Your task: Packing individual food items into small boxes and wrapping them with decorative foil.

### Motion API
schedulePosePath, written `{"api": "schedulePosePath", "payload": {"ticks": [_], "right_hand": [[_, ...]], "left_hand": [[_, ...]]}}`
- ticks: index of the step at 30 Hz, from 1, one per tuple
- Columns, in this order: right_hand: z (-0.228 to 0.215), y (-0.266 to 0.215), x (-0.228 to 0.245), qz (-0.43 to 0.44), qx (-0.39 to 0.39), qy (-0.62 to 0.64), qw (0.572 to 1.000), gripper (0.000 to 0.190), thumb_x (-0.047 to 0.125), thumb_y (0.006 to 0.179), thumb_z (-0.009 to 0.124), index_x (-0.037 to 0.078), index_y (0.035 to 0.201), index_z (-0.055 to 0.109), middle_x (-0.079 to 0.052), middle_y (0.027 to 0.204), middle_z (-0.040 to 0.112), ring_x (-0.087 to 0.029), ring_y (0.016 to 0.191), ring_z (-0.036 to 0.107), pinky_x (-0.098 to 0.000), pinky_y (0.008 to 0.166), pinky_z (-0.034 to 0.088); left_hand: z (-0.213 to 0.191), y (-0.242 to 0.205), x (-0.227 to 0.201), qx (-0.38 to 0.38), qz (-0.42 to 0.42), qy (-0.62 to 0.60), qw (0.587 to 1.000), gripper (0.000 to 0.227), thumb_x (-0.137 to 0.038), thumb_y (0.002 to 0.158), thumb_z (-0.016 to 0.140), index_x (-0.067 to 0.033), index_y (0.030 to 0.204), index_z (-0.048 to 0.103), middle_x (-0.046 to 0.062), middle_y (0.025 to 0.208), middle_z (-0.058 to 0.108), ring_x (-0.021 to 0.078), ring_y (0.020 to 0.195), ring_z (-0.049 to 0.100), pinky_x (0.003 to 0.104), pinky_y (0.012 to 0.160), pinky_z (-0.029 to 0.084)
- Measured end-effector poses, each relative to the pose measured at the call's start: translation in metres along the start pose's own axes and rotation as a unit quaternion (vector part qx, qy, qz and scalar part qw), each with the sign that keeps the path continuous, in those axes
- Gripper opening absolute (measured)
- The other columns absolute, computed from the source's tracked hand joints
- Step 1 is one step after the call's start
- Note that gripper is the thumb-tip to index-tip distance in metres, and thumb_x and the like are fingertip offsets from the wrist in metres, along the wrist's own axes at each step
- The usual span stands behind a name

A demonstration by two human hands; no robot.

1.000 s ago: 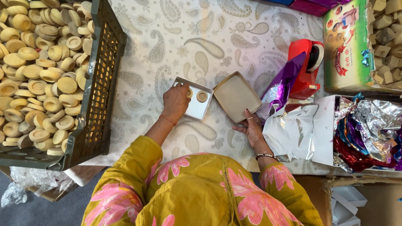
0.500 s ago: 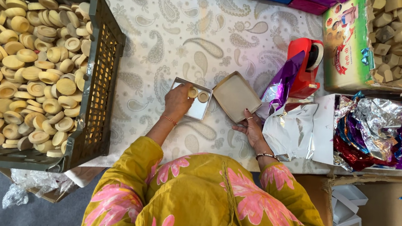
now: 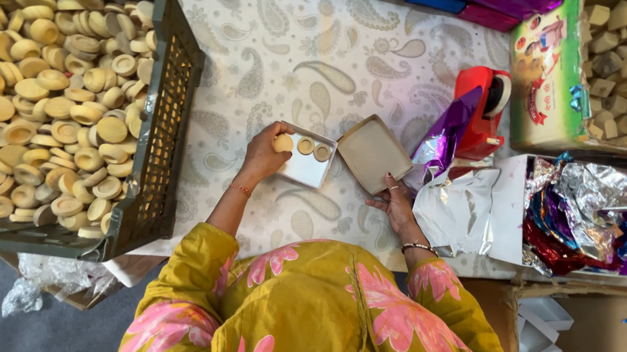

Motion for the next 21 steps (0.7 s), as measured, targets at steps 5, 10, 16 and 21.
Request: {"api": "schedulePosePath", "payload": {"ticks": [5, 10, 16, 21], "right_hand": [[0.000, 0.000, 0.000, 0.001, 0.016, 0.001, 1.000, 0.053, 0.046, 0.098, 0.060, 0.006, 0.131, 0.055, -0.010, 0.113, 0.070, -0.020, 0.098, 0.071, -0.0405, 0.077, 0.065], [0.001, 0.000, 0.002, -0.009, 0.022, 0.012, 1.000, 0.049, 0.044, 0.101, 0.059, 0.004, 0.130, 0.057, -0.011, 0.115, 0.070, -0.021, 0.102, 0.071, -0.0413, 0.077, 0.064], [-0.008, 0.008, -0.007, -0.007, 0.014, 0.024, 1.000, 0.045, 0.043, 0.102, 0.060, 0.007, 0.128, 0.060, -0.010, 0.112, 0.070, -0.021, 0.098, 0.071, -0.0422, 0.077, 0.065], [-0.005, 0.006, -0.005, -0.008, 0.015, 0.039, 0.999, 0.042, 0.042, 0.100, 0.061, 0.009, 0.127, 0.059, -0.008, 0.112, 0.070, -0.019, 0.098, 0.071, -0.0424, 0.077, 0.065]], "left_hand": [[-0.048, -0.015, -0.029, -0.056, 0.031, -0.117, 0.991, 0.042, 0.003, 0.077, 0.078, -0.0120, 0.116, 0.067, 0.003, 0.111, 0.072, 0.0175, 0.097, 0.066, 0.031, 0.080, 0.057], [-0.122, -0.058, -0.095, -0.149, 0.093, -0.050, 0.983, 0.040, 0.004, 0.081, 0.078, -0.0103, 0.117, 0.069, 0.005, 0.111, 0.070, 0.0157, 0.099, 0.069, 0.027, 0.072, 0.060], [-0.202, -0.132, -0.152, -0.299, 0.188, 0.161, 0.921, 0.035, 0.007, 0.086, 0.077, -0.0089, 0.117, 0.073, 0.012, 0.124, 0.068, 0.0240, 0.107, 0.071, 0.032, 0.083, 0.062], [-0.246, -0.157, -0.149, -0.329, 0.144, 0.151, 0.921, 0.035, 0.009, 0.089, 0.076, -0.0041, 0.121, 0.071, 0.015, 0.129, 0.065, 0.0249, 0.112, 0.070, 0.030, 0.080, 0.061]]}}
Point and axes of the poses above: each hand's wrist, its own y-axis towards the middle knuckle, its own z-axis out of the palm, x = y × z, the point moved 5 cm from there along y, towards the middle knuckle
